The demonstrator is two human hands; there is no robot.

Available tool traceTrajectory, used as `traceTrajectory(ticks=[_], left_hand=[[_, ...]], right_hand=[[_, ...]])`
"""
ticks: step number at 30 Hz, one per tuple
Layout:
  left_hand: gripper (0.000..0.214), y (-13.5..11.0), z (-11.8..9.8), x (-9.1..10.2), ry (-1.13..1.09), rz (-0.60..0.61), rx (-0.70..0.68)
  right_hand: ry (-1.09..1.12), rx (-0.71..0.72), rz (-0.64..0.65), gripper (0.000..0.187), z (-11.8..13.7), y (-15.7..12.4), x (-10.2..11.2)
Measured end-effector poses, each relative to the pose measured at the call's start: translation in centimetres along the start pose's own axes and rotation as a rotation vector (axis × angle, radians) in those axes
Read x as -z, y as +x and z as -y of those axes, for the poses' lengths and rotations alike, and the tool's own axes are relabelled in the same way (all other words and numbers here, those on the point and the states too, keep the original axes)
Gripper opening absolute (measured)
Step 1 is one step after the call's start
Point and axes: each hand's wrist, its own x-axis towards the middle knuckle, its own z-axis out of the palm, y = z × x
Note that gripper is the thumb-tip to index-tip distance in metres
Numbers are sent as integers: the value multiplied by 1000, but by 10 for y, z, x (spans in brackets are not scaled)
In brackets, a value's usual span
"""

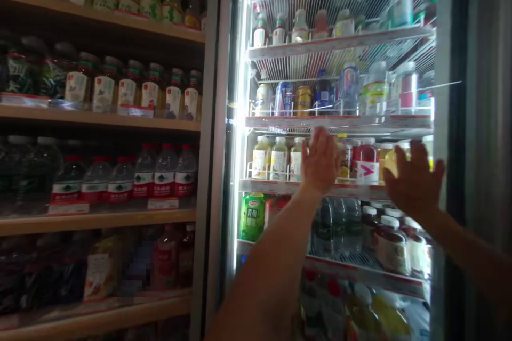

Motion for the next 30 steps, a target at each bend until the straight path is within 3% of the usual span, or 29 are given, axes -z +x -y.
traceTrajectory(ticks=[2,4,7,9,10,12,15,17,20,23,24,26,30], left_hand=[[48,-4,5,-3,41,62,-221],[49,-12,28,6,94,88,-232],[50,-31,79,34,185,16,103],[52,-45,96,46,214,-31,300],[54,-51,95,46,209,-31,335],[56,-60,74,35,163,10,277],[56,-58,27,8,73,76,53],[50,-54,17,3,42,117,-80],[47,-60,54,24,90,134,-57],[51,-69,105,46,239,-10,288],[54,-70,112,46,262,-43,330],[55,-71,104,34,265,-75,243],[49,-71,57,1,187,-4,-293]], right_hand=[[18,-79,24,61,-11,-3,8],[73,-138,19,64,-12,-8,12],[159,-191,30,66,-9,-16,11],[172,-184,51,68,-8,-20,8],[170,-178,59,69,-9,-21,6],[169,-171,53,72,-13,-22,3],[174,-150,59,74,-22,-23,-2],[160,-141,48,75,-26,-23,-4],[132,-154,34,74,-25,-23,-4],[44,-166,77,71,-21,-21,-6],[6,-164,87,69,-20,-20,-7],[-48,-157,82,66,-19,-19,-8],[-34,-144,48,58,-18,-20,-5]])
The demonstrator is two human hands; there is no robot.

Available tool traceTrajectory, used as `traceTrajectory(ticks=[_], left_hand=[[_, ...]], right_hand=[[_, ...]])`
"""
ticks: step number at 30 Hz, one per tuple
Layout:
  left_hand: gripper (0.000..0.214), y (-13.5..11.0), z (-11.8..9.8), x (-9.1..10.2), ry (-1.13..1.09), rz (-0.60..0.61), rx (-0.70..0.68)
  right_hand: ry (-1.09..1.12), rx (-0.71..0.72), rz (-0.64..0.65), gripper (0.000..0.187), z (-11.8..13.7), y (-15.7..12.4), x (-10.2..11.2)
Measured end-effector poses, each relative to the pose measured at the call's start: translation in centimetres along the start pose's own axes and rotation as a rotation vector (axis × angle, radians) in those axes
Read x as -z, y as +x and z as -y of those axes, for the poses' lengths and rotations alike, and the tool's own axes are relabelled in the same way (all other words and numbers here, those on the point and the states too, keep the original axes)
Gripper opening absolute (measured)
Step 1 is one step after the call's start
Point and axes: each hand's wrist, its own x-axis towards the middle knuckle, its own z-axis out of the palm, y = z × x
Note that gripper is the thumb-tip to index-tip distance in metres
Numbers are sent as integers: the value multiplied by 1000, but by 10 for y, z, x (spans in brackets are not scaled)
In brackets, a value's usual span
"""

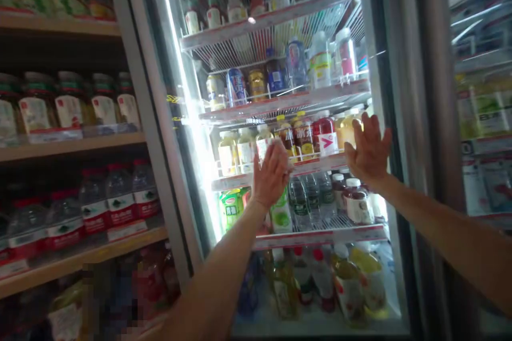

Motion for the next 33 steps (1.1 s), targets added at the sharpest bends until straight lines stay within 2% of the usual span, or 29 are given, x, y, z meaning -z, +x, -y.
traceTrajectory(ticks=[1,2,3,5,6,7,8,9,11,12,13,14,15,18,19,20,21,24,25,26,27,30,31,33], left_hand=[[47,1,-2,-2,-5,-13,-67],[47,0,3,-2,2,-40,-69],[48,-3,12,0,17,-83,-3],[51,-9,35,5,58,-210,277],[53,-11,43,7,76,-269,424],[54,-12,44,8,86,-301,511],[55,-11,40,7,84,-297,507],[54,-9,31,5,67,-252,403],[49,-2,10,1,14,-105,47],[48,1,5,1,-5,-47,-93],[47,2,5,2,-10,-20,-158],[47,0,12,4,-3,-22,-137],[48,-3,23,8,16,-50,-36],[50,-18,63,21,83,-207,434],[51,-21,69,24,92,-242,527],[52,-24,69,24,88,-246,540],[52,-25,65,24,72,-220,470],[48,-23,42,17,-6,-79,67],[47,-22,37,14,-19,-65,-3],[47,-21,34,13,-20,-88,7],[48,-20,33,11,-11,-140,86],[53,-12,25,6,7,-269,401],[54,-6,18,3,2,-258,413],[52,12,0,-3,-29,-147,235]], right_hand=[[9,5,-8,57,0,-1,0],[14,10,-15,56,0,-2,0],[17,16,-23,56,-1,-2,0],[24,29,-33,56,0,-2,-2],[28,35,-38,56,0,-2,-3],[34,41,-43,57,1,-2,-4],[40,45,-50,57,2,-2,-4],[45,56,-55,58,3,-3,-3],[54,105,-46,58,3,-6,1],[56,138,-33,58,2,-9,4],[57,169,-22,57,0,-12,7],[56,193,-14,56,-3,-16,11],[53,203,-10,55,-7,-20,14],[40,189,-13,53,-11,-31,19],[42,188,-4,53,-10,-33,19],[50,194,12,52,-6,-35,19],[63,207,28,53,-1,-36,17],[100,238,54,55,11,-37,13],[100,231,47,55,11,-37,12],[95,215,34,56,10,-36,13],[86,194,22,56,6,-36,14],[52,134,2,57,-5,-37,19],[47,130,3,57,-7,-37,20],[53,152,10,57,-7,-38,22]])
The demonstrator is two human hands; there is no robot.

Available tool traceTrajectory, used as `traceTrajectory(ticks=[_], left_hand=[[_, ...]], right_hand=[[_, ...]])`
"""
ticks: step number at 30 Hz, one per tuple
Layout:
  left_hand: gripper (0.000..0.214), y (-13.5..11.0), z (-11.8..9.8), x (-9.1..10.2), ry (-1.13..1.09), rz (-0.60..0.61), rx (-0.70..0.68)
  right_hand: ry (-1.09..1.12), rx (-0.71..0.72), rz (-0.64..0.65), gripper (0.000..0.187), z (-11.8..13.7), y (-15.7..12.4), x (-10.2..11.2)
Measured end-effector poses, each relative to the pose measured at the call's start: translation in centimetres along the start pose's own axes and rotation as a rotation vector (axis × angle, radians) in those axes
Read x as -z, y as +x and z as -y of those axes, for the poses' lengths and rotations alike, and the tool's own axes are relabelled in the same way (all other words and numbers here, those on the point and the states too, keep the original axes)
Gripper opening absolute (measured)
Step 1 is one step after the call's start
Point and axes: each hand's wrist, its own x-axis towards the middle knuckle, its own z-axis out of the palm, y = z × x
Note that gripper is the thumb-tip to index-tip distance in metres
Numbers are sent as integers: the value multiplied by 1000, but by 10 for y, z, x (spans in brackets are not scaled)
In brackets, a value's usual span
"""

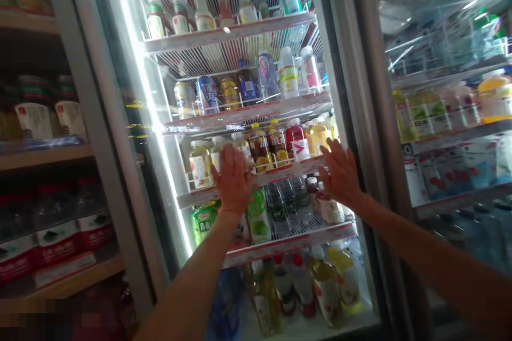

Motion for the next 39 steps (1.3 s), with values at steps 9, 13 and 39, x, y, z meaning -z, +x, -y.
traceTrajectory(ticks=[9,13,39], left_hand=[[55,64,-43,-21,-19,60,-72],[52,58,-84,-37,-132,247,-710],[44,-41,-171,-40,-136,335,-709]], right_hand=[[10,-6,3,57,-25,-11,19],[14,69,41,58,-39,-26,36],[24,66,143,64,-63,-90,77]])
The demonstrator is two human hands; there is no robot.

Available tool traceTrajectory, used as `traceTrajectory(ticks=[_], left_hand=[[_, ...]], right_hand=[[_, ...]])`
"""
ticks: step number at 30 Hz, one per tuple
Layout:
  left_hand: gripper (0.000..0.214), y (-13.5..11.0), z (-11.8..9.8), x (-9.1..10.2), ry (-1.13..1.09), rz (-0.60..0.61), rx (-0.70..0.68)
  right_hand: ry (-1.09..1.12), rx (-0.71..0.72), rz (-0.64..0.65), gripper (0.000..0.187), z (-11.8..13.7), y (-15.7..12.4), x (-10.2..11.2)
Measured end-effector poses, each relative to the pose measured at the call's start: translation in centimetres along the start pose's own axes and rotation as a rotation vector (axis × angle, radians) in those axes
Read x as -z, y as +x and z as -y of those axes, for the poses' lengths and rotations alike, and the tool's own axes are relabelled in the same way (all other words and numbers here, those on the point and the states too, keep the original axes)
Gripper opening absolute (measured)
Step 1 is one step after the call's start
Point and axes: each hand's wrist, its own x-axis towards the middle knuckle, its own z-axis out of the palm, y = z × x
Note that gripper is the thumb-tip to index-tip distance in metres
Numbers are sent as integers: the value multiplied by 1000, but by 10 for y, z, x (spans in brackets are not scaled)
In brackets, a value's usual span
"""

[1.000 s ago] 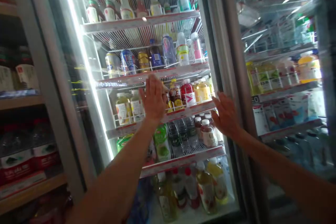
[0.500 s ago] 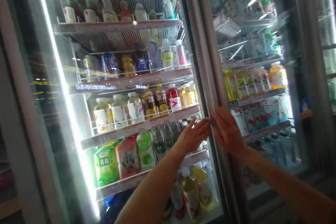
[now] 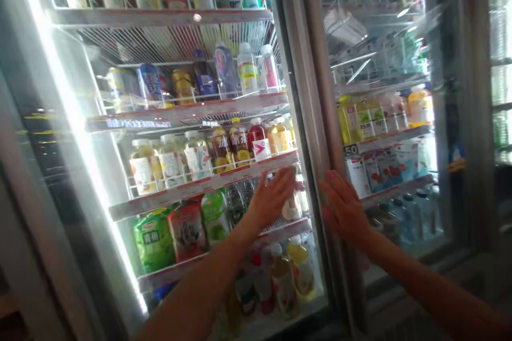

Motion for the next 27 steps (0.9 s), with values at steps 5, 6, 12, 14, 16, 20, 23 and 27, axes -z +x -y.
traceTrajectory(ticks=[5,6,12,14,16,20,23,27], left_hand=[[43,-39,7,5,-58,64,-357],[42,-46,9,5,-64,64,-389],[41,-57,30,12,46,-44,67],[39,-68,30,15,20,-15,-60],[38,-81,30,18,-15,9,-238],[41,-95,48,25,52,-12,4],[41,-105,55,30,73,-27,89],[41,-125,54,34,-13,71,-343]], right_hand=[[15,7,83,65,18,-6,-11],[18,17,101,65,22,-7,-13],[27,-12,106,64,42,-2,-24],[38,-6,110,65,49,1,-28],[52,17,114,65,55,4,-33],[76,35,74,66,63,12,-42],[85,26,39,67,69,18,-46],[107,74,62,65,77,22,-48]])
